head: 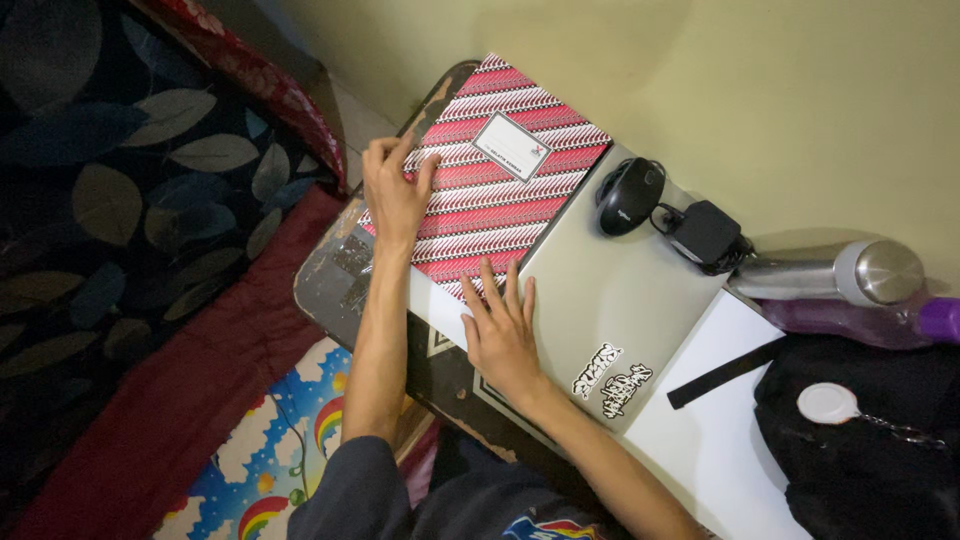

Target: The person opens a black backpack on a small desk and removes items one at a time: a patterned notebook, a laptop, eyeglasses, a charger with cable, a wallet, a small bottle, and a keychain, placing each on the desk. They then zip the backpack pockets, press the bag flat with both hands, and leave it on the desk.

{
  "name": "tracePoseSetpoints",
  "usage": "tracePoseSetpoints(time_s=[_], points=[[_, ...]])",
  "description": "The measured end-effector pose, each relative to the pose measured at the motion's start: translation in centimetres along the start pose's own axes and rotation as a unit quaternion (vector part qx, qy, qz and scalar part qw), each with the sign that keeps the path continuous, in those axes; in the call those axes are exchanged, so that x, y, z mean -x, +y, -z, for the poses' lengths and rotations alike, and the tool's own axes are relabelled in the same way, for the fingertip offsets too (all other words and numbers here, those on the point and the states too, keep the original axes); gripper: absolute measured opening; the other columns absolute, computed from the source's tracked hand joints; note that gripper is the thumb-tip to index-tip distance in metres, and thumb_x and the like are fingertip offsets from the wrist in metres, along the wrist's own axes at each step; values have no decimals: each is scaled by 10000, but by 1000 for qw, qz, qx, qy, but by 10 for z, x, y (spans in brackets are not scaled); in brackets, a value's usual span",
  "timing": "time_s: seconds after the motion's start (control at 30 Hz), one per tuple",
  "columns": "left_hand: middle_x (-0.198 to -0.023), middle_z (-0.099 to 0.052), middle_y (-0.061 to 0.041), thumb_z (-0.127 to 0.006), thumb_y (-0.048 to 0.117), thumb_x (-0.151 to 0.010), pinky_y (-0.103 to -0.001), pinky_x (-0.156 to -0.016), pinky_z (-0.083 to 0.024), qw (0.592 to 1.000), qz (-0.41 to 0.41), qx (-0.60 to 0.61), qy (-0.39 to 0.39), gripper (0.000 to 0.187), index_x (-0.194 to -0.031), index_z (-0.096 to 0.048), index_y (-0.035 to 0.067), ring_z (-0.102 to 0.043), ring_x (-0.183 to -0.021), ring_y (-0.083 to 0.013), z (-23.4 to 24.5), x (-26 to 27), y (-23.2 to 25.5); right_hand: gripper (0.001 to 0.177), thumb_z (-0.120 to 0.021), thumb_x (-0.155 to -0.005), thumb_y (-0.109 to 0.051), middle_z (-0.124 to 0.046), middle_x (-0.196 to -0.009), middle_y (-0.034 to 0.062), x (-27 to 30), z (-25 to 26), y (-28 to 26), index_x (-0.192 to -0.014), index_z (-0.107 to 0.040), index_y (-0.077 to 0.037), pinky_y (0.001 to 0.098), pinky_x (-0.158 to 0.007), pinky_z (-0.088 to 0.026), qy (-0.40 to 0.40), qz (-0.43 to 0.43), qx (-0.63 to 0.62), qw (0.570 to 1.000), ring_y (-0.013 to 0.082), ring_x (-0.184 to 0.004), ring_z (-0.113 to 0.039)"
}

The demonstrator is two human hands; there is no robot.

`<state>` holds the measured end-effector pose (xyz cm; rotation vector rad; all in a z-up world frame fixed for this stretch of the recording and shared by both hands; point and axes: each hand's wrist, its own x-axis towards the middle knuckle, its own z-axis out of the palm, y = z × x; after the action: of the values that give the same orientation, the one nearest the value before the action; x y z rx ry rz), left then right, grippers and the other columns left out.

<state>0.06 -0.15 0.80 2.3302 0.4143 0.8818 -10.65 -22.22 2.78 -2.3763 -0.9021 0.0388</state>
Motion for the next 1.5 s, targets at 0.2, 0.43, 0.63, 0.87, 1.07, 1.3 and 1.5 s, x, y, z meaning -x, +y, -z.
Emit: tracePoseSetpoints(time_s=[0.2,0.43,0.63,0.87,1.07,1.3,1.5], points=[[-1059,-666,-106,-841,127,-904,-416,-901,-490,996,-22,41,82,204,-1069,-745,54,-605,-1013,-283,21,20,31,460,-687,-927,-106,-495,-1553,195,16,38,12,-1376,-627,-27,558,-1239,-234,8,1,-118,993,398,-1482,-385],[-1016,-676,-119,-804,65,-887,-368,-806,-535,979,14,199,-47,168,-1020,-716,12,-669,-932,-266,37,94,87,266,-667,-903,6,-724,-1267,142,69,75,20,-1160,-735,-1,378,-1071,-497,56,-49,-230,970,287,-1237,-658],[-948,-697,-109,-809,66,-847,-361,-806,-544,963,-19,223,-149,152,-986,-764,22,-682,-898,-243,43,143,135,230,-628,-931,-4,-767,-1144,123,116,90,32,-1124,-752,3,335,-976,-533,98,-172,-249,948,233,-1088,-719],[-945,-685,-88,-824,95,-832,-364,-809,-534,941,-55,247,-225,174,-992,-771,52,-678,-895,-255,38,156,172,220,-591,-979,-28,-760,-1146,125,153,101,55,-1143,-732,13,322,-976,-526,163,-198,-257,932,215,-1094,-706],[-937,-680,-76,-828,86,-828,-371,-809,-530,915,-108,278,-270,169,-981,-764,57,-673,-902,-258,25,161,208,207,-603,-991,-51,-770,-1106,113,189,109,73,-1146,-726,8,300,-934,-534,225,-258,-252,905,179,-1043,-710],[-951,-668,-85,-817,66,-845,-355,-779,-545,863,-137,318,-366,175,-1014,-774,50,-667,-894,-248,-2,183,267,216,-603,-997,-72,-784,-1113,102,245,137,84,-1157,-732,-5,294,-905,-539,297,-315,-253,865,171,-1023,-716],[-977,-661,-95,-800,68,-865,-345,-797,-540,821,-188,359,-402,170,-1030,-766,42,-665,-911,-247,-25,199,322,218,-608,-1020,-122,-783,-1098,99,285,157,91,-1153,-736,-8,298,-908,-549,375,-340,-217,835,179,-1028,-731]])
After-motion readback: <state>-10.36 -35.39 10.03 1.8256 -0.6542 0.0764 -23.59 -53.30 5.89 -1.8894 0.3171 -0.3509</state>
